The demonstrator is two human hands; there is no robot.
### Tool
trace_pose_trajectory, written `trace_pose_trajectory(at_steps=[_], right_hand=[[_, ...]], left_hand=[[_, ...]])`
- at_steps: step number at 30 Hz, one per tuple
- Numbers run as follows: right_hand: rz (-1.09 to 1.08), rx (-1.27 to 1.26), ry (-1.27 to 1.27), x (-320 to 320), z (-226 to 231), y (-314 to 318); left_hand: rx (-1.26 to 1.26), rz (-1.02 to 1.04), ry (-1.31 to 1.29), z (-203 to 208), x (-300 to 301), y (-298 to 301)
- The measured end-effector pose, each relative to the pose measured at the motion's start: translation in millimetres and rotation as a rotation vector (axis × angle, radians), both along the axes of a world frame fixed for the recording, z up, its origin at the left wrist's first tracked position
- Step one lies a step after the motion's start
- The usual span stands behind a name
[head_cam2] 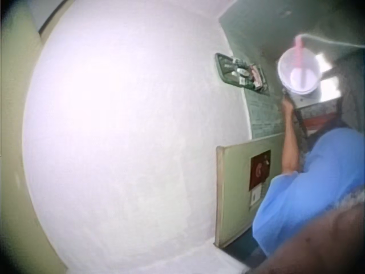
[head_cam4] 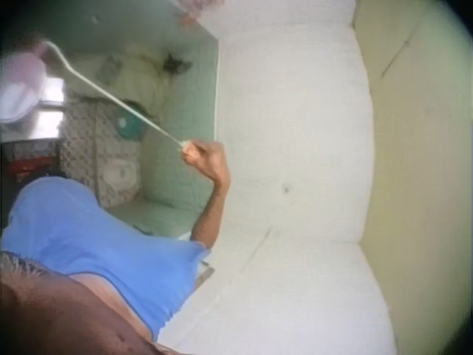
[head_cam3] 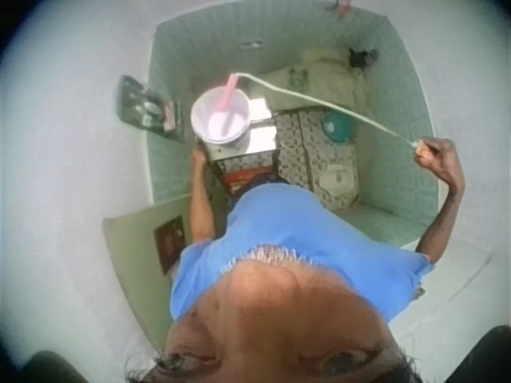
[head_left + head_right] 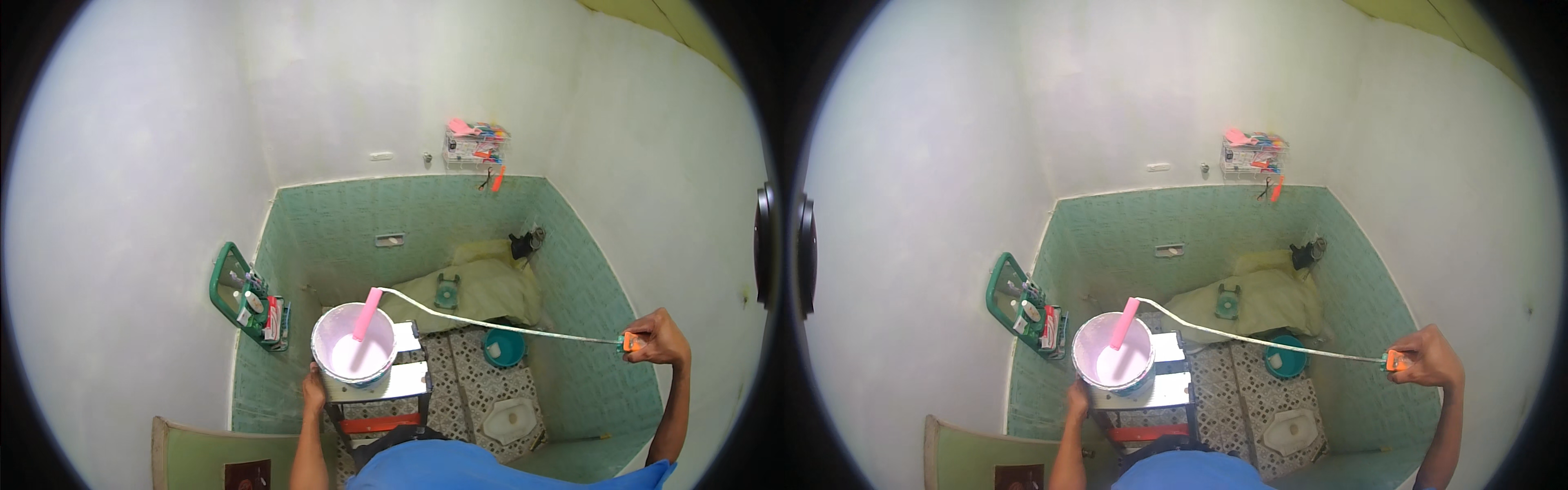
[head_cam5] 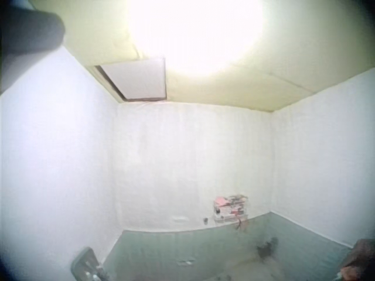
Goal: The person paints a bathroom wall using a pink roller attached to an extension pole. They repeatedly dip the roller into a bucket of white paint and apply it to the upper wall area above green tiles, working around a door frame and wall-mounted shelf.
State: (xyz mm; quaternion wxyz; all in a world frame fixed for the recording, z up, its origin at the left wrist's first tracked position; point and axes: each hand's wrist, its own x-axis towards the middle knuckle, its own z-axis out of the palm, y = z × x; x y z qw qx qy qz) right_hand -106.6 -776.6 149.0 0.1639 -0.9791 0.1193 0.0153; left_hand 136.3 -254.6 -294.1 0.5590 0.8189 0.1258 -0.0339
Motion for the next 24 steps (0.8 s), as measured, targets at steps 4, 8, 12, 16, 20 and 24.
trace_pose_trajectory(at_steps=[4,8,12,16,20,24], right_hand=[[0.038,-0.043,-0.017,4.4,7.6,9.4],[0.027,-0.059,-0.037,1.4,18.5,26.5],[-0.014,-0.001,-0.047,2.7,19.4,27.0],[-0.027,-0.100,0.012,0.5,34.2,39.0],[0.032,-0.079,-0.001,15.7,32.1,37.3],[-0.004,-0.064,0.017,19.2,42.2,52.9]], left_hand=[[0.003,0.021,-0.004,24.8,-4.3,-9.0],[-0.039,0.022,0.045,2.8,1.5,-5.7],[-0.036,0.014,0.035,3.9,0.2,-4.4],[-0.053,0.011,0.019,18.3,-3.6,-16.8],[-0.015,0.016,0.046,19.4,-2.4,-3.8],[0.002,-0.013,0.031,12.2,-1.0,-6.2]])
